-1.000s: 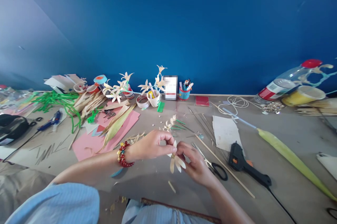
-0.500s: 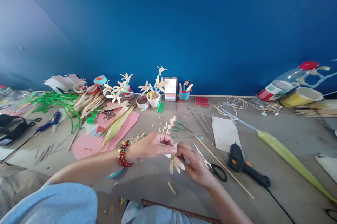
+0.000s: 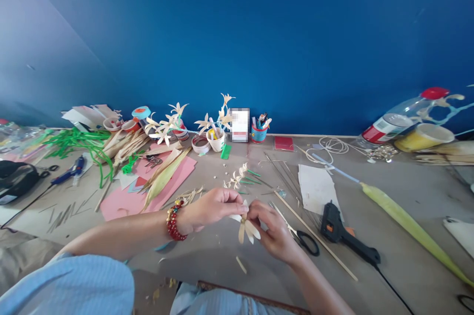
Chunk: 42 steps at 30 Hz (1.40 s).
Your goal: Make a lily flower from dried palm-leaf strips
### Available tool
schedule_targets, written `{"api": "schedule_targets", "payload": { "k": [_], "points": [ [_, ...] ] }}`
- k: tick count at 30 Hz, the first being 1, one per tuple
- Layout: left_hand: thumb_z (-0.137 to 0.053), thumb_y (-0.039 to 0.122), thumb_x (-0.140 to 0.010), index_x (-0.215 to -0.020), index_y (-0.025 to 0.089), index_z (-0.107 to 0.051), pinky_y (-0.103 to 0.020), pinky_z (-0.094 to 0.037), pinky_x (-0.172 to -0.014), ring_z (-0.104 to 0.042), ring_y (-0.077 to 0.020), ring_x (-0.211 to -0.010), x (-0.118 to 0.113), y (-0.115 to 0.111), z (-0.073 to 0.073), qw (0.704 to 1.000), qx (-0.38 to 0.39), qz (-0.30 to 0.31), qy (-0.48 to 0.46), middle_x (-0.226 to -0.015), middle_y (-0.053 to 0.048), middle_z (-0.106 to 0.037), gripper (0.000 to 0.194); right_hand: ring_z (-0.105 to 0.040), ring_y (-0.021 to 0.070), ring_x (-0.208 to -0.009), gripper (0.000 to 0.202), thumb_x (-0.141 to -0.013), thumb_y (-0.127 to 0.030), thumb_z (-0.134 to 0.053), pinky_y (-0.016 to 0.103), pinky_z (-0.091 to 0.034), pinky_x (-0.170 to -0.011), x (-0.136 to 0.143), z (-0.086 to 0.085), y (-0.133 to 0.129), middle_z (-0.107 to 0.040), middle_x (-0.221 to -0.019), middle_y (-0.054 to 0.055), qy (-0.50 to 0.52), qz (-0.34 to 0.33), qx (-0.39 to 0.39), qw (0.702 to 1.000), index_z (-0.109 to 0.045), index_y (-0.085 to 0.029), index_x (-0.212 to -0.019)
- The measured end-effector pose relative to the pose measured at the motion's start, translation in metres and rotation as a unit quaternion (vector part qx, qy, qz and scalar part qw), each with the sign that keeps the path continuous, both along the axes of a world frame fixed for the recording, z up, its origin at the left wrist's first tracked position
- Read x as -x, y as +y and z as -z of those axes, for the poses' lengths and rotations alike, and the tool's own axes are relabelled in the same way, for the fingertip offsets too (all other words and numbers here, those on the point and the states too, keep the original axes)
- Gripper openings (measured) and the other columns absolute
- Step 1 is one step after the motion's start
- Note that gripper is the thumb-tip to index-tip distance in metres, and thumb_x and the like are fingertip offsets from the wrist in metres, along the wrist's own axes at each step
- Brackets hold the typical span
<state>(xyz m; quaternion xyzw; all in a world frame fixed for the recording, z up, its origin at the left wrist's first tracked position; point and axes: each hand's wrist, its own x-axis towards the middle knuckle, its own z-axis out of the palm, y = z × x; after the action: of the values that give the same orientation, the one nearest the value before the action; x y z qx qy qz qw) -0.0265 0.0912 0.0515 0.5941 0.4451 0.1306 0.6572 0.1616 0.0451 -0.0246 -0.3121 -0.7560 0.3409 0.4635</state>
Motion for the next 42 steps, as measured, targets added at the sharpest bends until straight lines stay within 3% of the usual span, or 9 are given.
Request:
{"api": "schedule_targets", "payload": {
  "k": [5, 11, 15, 20, 26, 34, 42],
  "points": [
    [-0.067, 0.035, -0.079, -0.076, 0.016, -0.062, -0.024, -0.032, -0.063, -0.043, -0.0107, -0.065, 0.002, 0.001, -0.005, 1.000, 0.000, 0.010, -0.007, -0.067, 0.004, -0.051, 0.020, -0.049, 0.0160, -0.066, 0.016, -0.094, -0.014, -0.046, 0.026, -0.036, -0.058, 0.001, 0.000, 0.000, -0.051, -0.072, 0.000, 0.012, -0.007, 0.004, 1.000, -0.049, -0.023, -0.081],
    [-0.068, 0.029, -0.074, -0.067, 0.015, -0.059, -0.025, -0.027, -0.059, -0.036, -0.0093, -0.058, -0.001, 0.002, 0.001, 0.999, 0.043, -0.004, -0.010, -0.059, 0.007, -0.045, 0.018, -0.049, 0.0163, -0.064, 0.017, -0.095, -0.017, -0.045, 0.027, -0.037, -0.057, 0.002, -0.001, 0.000, -0.050, -0.071, 0.000, 0.006, -0.008, 0.009, 1.000, -0.050, -0.023, -0.081],
    [-0.071, 0.032, -0.072, -0.068, 0.016, -0.061, -0.025, -0.033, -0.064, -0.043, -0.0114, -0.063, 0.000, 0.002, 0.002, 0.997, 0.064, -0.026, -0.020, -0.062, 0.005, -0.051, 0.019, -0.050, 0.0166, -0.066, 0.018, -0.096, -0.018, -0.044, 0.027, -0.038, -0.058, 0.000, 0.000, -0.001, -0.053, -0.072, 0.001, 0.003, -0.001, 0.005, 1.000, -0.051, -0.023, -0.081],
    [-0.063, 0.045, -0.084, -0.084, 0.016, -0.066, -0.027, -0.039, -0.081, -0.055, -0.0155, -0.082, 0.008, 0.000, -0.004, 0.999, 0.005, -0.033, -0.040, -0.083, -0.001, -0.064, 0.029, -0.051, 0.0162, -0.066, 0.016, -0.096, -0.016, -0.045, 0.027, -0.039, -0.059, -0.001, 0.001, 0.000, -0.054, -0.074, 0.002, 0.013, 0.014, -0.006, 1.000, -0.052, -0.023, -0.083],
    [-0.067, 0.041, -0.082, -0.077, 0.016, -0.065, -0.025, -0.039, -0.073, -0.052, -0.0134, -0.074, 0.015, -0.005, -0.003, 0.998, -0.049, 0.003, -0.025, -0.075, 0.001, -0.060, 0.026, -0.052, 0.0159, -0.066, 0.015, -0.094, -0.014, -0.046, 0.027, -0.038, -0.059, 0.000, 0.003, 0.000, -0.053, -0.074, 0.001, 0.010, 0.015, -0.002, 1.000, -0.051, -0.023, -0.083],
    [-0.072, 0.031, -0.079, -0.078, 0.015, -0.071, -0.025, -0.041, -0.076, -0.056, -0.0129, -0.075, 0.014, -0.009, 0.008, 0.996, 0.023, -0.031, -0.075, -0.076, 0.001, -0.066, 0.015, -0.049, 0.0158, -0.066, 0.016, -0.092, -0.012, -0.048, 0.026, -0.038, -0.060, 0.001, 0.002, 0.000, -0.052, -0.072, 0.000, 0.025, 0.015, -0.007, 1.000, -0.049, -0.023, -0.080],
    [-0.079, 0.033, -0.073, -0.074, 0.015, -0.071, -0.026, -0.039, -0.077, -0.054, -0.0132, -0.073, 0.013, -0.015, 0.021, 0.981, 0.082, -0.060, -0.164, -0.071, 0.000, -0.065, 0.020, -0.052, 0.0174, -0.071, 0.015, -0.092, -0.011, -0.050, 0.028, -0.039, -0.064, -0.001, 0.001, -0.002, -0.058, -0.077, 0.002, 0.019, 0.008, -0.003, 1.000, -0.055, -0.023, -0.086]
  ]
}}
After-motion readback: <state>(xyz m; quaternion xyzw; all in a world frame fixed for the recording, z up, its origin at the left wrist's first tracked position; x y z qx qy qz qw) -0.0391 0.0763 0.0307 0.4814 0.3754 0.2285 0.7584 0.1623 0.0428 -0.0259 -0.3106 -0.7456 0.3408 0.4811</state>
